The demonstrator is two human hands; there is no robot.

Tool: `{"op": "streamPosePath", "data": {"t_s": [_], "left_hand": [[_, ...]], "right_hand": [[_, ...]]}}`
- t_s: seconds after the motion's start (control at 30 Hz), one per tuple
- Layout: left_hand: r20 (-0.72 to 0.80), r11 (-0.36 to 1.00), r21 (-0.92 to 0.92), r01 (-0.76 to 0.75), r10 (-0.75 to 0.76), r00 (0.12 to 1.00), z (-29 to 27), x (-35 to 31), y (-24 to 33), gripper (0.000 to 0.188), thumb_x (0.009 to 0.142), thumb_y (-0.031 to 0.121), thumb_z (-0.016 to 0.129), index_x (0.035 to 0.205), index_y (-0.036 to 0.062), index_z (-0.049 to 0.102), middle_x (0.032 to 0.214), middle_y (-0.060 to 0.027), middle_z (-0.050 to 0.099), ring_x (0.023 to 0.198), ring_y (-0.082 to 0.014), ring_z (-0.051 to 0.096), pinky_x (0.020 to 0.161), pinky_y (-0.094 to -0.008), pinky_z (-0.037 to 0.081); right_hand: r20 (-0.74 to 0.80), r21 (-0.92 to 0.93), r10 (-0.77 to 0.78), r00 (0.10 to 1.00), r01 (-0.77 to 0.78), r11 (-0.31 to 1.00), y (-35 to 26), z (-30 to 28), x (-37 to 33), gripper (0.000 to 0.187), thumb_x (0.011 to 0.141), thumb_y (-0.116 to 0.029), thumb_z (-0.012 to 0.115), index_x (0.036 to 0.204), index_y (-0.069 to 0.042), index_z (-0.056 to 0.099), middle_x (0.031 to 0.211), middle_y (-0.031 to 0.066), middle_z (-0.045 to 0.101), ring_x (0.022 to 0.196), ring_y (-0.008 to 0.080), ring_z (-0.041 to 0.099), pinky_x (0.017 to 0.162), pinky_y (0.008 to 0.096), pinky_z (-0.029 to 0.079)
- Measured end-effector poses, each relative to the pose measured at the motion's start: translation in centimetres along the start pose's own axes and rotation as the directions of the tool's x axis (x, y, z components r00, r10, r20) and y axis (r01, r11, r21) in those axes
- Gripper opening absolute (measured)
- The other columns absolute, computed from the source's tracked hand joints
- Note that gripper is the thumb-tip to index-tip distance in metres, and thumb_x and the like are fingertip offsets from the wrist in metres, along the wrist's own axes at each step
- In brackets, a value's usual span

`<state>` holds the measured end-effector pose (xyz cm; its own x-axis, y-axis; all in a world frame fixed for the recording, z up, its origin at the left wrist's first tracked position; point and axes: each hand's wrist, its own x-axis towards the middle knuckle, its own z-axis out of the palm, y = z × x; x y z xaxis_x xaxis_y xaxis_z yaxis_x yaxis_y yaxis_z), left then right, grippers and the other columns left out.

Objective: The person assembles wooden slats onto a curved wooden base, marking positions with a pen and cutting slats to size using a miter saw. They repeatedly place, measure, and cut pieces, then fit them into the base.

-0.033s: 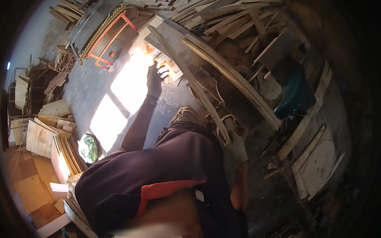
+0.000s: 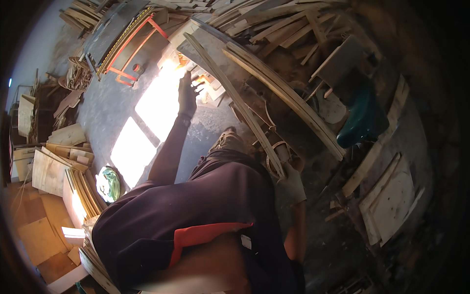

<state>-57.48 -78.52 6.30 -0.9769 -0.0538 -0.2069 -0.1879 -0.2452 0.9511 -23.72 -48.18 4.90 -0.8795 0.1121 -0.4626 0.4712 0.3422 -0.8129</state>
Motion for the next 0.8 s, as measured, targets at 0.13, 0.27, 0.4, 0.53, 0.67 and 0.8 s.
{"op": "streamPosePath", "data": {"t_s": [0.13, 0.27, 0.4, 0.53, 0.67, 0.8], "left_hand": [[0.049, 1.000, -0.007, 0.022, -0.022, 0.999, 1.0, 7.8, -0.3, 0.070, 0.103, 0.053, 0.057, 0.152, 0.0088, 0.032, 0.135, -0.0171, 0.052, 0.113, -0.0285, 0.062, 0.088, -0.0427, 0.056], [0.154, 0.997, -0.001, 0.078, -0.077, 0.985, 2.5, 11.6, -3.4, 0.051, 0.106, 0.043, 0.054, 0.144, 0.0138, 0.036, 0.126, -0.0133, 0.054, 0.100, -0.0283, 0.065, 0.078, -0.0429, 0.059], [0.249, 0.980, -0.005, 0.197, -0.190, 0.950, 3.9, 14.3, -6.6, 0.026, 0.108, 0.032, 0.051, 0.125, 0.0116, 0.048, 0.111, -0.0098, 0.053, 0.091, -0.0270, 0.065, 0.078, -0.0448, 0.062], [0.224, 0.970, 0.006, 0.242, -0.237, 0.945, 5.2, 16.4, -9.1, 0.022, 0.105, 0.024, 0.054, 0.122, 0.0110, 0.050, 0.104, -0.0094, 0.053, 0.092, -0.0254, 0.064, 0.084, -0.0465, 0.062], [0.198, 0.968, -0.058, 0.242, -0.227, 0.954, 6.3, 18.1, -10.4, 0.024, 0.101, 0.017, 0.057, 0.123, 0.0088, 0.051, 0.107, -0.0097, 0.056, 0.093, -0.0256, 0.065, 0.085, -0.0444, 0.061], [0.214, 0.971, -0.036, 0.237, -0.224, 0.951, 7.2, 19.0, -10.7, 0.027, 0.101, 0.016, 0.058, 0.125, 0.0060, 0.051, 0.117, -0.0119, 0.059, 0.097, -0.0276, 0.067, 0.085, -0.0429, 0.061]], "right_hand": [[-0.019, 0.050, -0.075, 0.997, 0.075, 0.996, 3.4, -1.5, -1.2, 0.057, 0.076, 0.001, 0.060, 0.133, 0.004, 0.059, 0.111, 0.0155, 0.069, 0.104, 0.0207, 0.066, 0.094, 0.0327, 0.051], [-0.025, 0.101, 0.101, 0.995, -0.098, 0.990, 4.1, -3.3, -2.3, 0.048, 0.078, 0.002, 0.064, 0.126, 0.004, 0.063, 0.121, 0.0230, 0.070, 0.118, 0.0290, 0.069, 0.100, 0.0371, 0.051], [-0.246, -0.400, 0.096, 0.964, -0.191, 0.896, 3.8, -5.9, -1.6, 0.030, 0.079, -0.006, 0.074, 0.108, 0.001, 0.071, 0.112, 0.0211, 0.071, 0.103, 0.0372, 0.070, 0.089, 0.0426, 0.055], [-0.526, -0.604, 0.011, 0.850, -0.384, 0.698, 4.4, -7.3, 0.9, 0.019, 0.082, -0.014, 0.074, 0.098, -0.003, 0.073, 0.103, 0.0174, 0.068, 0.098, 0.0365, 0.067, 0.081, 0.0476, 0.054], [-0.661, -0.594, 0.001, 0.750, -0.524, 0.610, 4.8, -7.2, 4.1, 0.024, 0.085, -0.013, 0.071, 0.107, -0.006, 0.073, 0.114, 0.0167, 0.067, 0.109, 0.0372, 0.064, 0.093, 0.0480, 0.053], [-0.728, -0.594, -0.062, 0.683, -0.583, 0.555, 3.9, -7.3, 6.0, 0.033, 0.087, -0.015, 0.070, 0.119, -0.006, 0.070, 0.122, 0.0168, 0.066, 0.118, 0.0360, 0.060, 0.099, 0.0474, 0.052]]}}
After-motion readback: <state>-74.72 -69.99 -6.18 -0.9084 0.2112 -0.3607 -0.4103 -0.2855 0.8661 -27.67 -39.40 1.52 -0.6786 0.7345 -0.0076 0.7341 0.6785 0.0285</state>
